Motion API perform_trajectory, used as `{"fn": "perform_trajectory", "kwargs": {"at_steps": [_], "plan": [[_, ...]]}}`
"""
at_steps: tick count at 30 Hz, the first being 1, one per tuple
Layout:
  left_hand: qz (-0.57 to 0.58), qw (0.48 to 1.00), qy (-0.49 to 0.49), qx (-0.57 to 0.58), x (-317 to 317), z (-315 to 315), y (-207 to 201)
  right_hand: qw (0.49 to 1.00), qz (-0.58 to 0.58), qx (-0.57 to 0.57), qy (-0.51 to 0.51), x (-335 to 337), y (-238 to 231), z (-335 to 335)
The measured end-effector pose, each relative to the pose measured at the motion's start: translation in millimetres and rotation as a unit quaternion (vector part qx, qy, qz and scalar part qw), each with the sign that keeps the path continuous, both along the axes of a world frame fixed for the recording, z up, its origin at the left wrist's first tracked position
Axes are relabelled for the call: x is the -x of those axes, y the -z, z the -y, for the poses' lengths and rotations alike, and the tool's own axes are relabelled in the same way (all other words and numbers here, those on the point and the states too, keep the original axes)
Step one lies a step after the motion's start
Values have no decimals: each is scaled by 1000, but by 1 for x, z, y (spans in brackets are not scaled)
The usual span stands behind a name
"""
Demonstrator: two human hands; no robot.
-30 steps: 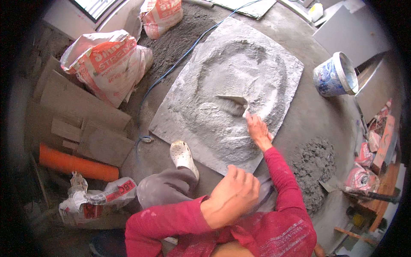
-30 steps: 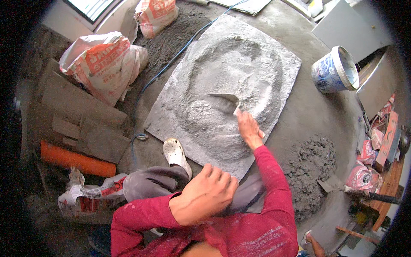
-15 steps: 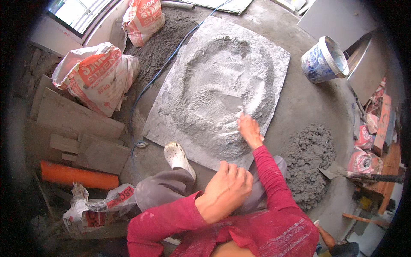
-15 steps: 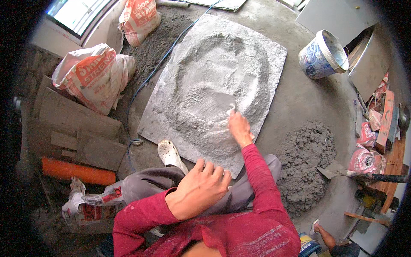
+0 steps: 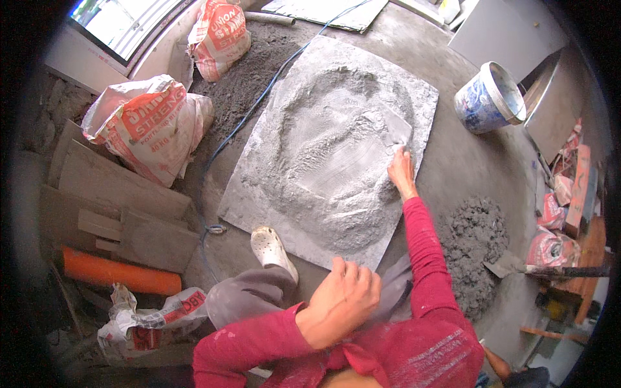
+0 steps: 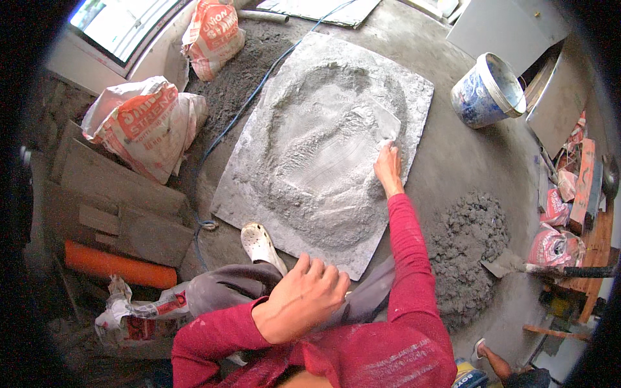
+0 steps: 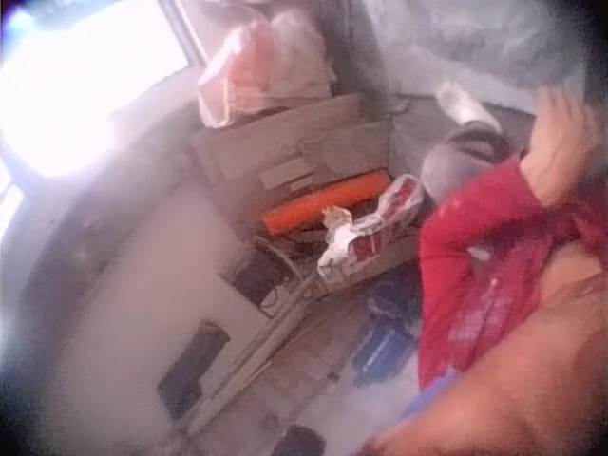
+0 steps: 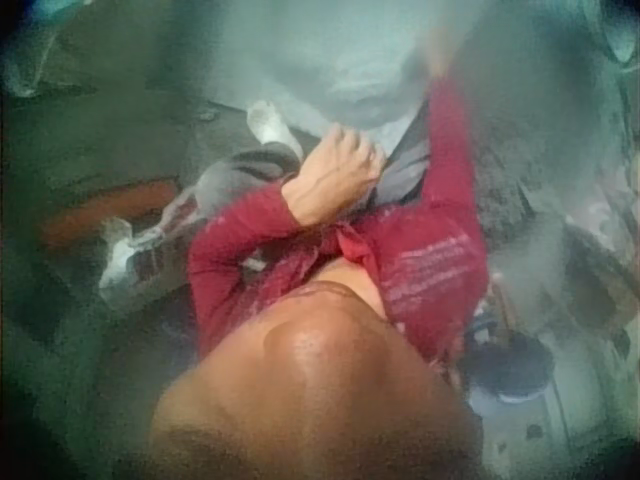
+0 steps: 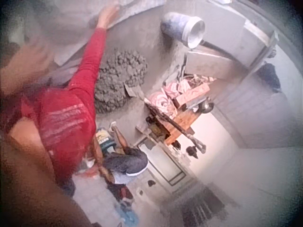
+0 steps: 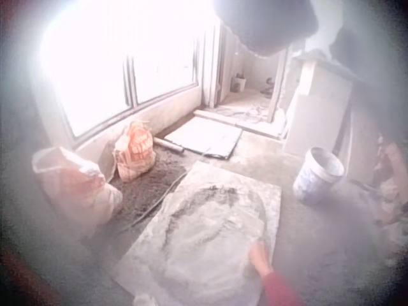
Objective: The person mixes cement on the floor, then pours tile adhesive onto a tile and spreads it evenly using a trowel. They handle a bag of adhesive and a bucket during the process.
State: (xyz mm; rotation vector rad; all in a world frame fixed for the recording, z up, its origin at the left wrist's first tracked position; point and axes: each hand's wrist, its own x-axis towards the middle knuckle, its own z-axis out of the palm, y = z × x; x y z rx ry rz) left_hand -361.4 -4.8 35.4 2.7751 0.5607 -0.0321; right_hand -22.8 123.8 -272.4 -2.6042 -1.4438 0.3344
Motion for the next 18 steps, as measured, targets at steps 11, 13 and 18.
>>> {"fn": "perform_trajectory", "kwargs": {"at_steps": [11, 13, 18], "plan": [[-3, 999, -35, -9, 9, -22, -24, 950, -193, -147, 195, 157, 35, -137], [-24, 999, -39, -10, 17, -27, -26, 947, -201, -160, 192, 177, 35, -158], [-38, 997, -66, -34, 28, -35, -21, 953, -236, -133, 138, 218, 27, -198]]}}
